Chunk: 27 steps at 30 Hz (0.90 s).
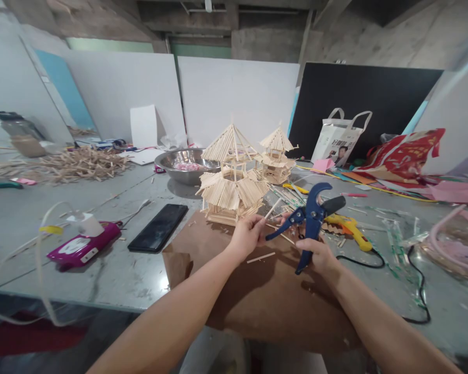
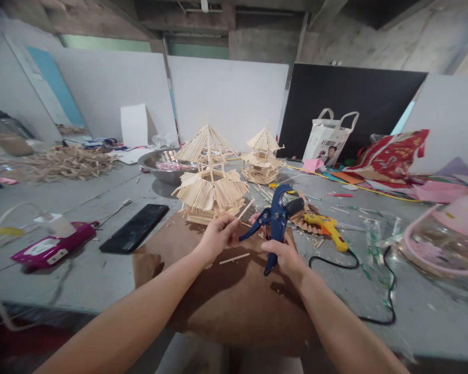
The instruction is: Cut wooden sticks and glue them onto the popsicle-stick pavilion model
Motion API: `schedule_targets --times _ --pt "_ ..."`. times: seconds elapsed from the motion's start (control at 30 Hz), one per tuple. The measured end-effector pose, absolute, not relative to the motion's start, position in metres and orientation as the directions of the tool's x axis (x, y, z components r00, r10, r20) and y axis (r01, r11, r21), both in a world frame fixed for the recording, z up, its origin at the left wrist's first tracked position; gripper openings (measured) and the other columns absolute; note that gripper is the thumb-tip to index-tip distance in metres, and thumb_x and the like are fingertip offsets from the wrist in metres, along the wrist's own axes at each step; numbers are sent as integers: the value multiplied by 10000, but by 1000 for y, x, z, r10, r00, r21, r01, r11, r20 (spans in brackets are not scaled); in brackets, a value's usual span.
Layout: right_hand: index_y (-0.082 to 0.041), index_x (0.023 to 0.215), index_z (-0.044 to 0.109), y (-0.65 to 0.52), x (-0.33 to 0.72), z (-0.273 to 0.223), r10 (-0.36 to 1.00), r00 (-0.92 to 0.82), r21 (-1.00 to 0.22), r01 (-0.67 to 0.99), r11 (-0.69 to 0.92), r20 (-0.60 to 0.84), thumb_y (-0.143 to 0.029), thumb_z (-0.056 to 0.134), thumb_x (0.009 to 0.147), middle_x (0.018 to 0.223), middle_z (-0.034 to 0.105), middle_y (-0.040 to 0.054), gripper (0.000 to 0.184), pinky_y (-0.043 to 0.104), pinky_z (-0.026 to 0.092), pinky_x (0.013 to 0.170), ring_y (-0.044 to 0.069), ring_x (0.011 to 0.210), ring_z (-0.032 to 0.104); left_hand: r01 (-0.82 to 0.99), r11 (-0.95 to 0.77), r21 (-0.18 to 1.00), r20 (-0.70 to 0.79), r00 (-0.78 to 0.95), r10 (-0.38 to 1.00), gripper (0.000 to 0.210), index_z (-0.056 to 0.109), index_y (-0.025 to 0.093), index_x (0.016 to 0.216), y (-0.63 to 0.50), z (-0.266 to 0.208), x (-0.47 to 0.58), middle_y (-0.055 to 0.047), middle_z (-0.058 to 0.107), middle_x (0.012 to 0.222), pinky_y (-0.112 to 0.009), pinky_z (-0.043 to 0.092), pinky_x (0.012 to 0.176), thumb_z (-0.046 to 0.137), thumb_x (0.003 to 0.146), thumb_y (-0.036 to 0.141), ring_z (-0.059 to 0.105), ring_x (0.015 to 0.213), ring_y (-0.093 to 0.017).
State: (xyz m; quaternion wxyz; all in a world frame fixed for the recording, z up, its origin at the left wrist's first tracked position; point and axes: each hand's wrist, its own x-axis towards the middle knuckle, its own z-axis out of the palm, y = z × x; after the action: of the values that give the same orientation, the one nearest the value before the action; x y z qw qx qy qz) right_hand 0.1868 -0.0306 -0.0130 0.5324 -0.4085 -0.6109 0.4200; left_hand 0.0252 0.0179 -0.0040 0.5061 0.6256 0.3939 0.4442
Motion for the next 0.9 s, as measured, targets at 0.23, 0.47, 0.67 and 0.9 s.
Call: schedule_targets --times 0.23,0.47,0.67,0.9 --pt "-183 911 492 -23 209 -7 786 218 -648 708 281 579 -261 474 628 856 548 63 295 362 395 737 215 796 519 50 -392 919 382 143 913 223 534 155 769 17 4 14 55 398 474 -178 291 420 463 737 364 359 420 -58" --pt "-127 1063 422 -13 210 -15 872 29 -326 933 152 488 -218 471 612 957 543 118 462 343 389 734 238 871 511 230 -502 834 464 201 863 237 524 152 681 11 6 11 37 433 490 -192 315 484 413 768 343 388 470 -75" --pt "-142 1071 416 -17 202 -11 915 -33 -324 930 175 401 -168 475 574 967 548 104 501 329 386 742 234 873 511 264 -525 809 459 274 845 284 503 147 620 11 6 11 41 421 476 -189 311 484 383 786 344 380 459 -67" --pt "-139 1096 413 -20 198 -12 919 -99 -338 910 238 382 -153 482 565 1022 538 104 536 317 364 786 223 927 491 311 -565 764 462 349 816 285 483 147 553 5 9 15 35 433 452 -188 312 485 378 776 291 398 461 -69"
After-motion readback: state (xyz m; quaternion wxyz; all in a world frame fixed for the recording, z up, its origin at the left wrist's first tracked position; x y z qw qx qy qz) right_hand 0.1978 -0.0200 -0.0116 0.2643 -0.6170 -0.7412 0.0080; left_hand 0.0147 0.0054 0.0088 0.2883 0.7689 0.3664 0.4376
